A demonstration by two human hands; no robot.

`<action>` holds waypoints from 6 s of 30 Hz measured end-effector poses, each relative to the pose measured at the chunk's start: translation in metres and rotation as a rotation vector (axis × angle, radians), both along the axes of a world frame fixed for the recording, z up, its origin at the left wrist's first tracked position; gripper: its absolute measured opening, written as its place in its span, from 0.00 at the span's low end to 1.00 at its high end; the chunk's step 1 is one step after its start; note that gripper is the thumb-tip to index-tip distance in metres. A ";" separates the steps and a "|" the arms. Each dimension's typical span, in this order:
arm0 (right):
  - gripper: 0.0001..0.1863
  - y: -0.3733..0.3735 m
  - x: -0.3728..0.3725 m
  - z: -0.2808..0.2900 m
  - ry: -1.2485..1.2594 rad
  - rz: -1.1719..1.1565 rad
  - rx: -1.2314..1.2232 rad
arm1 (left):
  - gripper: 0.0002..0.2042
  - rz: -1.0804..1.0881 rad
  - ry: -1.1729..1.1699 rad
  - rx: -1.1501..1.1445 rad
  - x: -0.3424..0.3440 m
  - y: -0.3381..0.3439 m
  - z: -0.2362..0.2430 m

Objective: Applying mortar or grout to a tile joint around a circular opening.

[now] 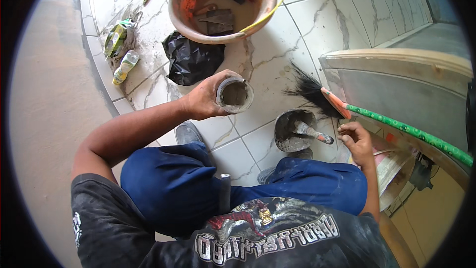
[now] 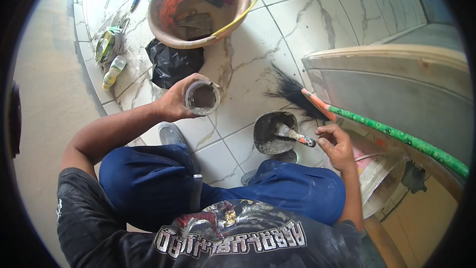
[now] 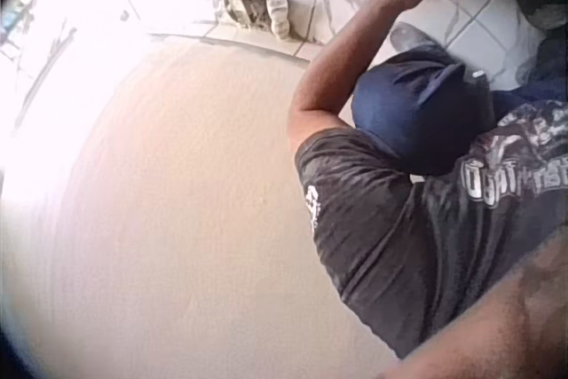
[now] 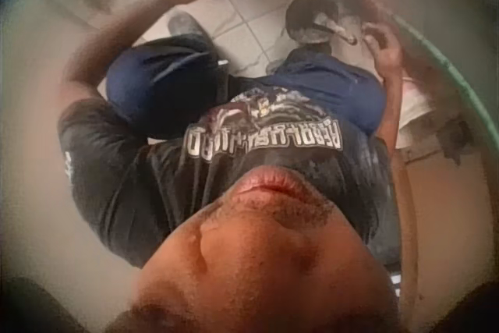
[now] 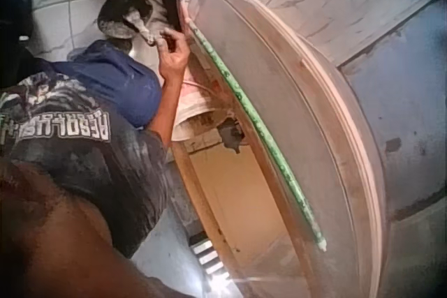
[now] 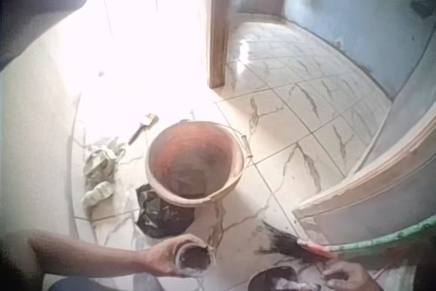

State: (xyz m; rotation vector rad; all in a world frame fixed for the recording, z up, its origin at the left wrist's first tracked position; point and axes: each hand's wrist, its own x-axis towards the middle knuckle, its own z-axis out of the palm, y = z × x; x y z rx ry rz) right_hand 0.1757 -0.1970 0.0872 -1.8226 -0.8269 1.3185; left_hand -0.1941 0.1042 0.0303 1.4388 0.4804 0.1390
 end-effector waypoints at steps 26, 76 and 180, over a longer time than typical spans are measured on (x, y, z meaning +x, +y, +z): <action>0.32 0.473 -0.176 -0.089 -0.934 0.506 -0.543 | 0.37 0.683 -0.146 -0.033 -0.053 0.047 -0.029; 0.09 0.367 -0.144 0.093 -0.984 0.745 1.018 | 0.33 0.704 -0.078 0.379 0.042 0.099 0.020; 0.05 0.449 -0.154 0.001 -1.044 0.812 0.720 | 0.32 0.704 -0.142 0.302 0.060 0.139 -0.039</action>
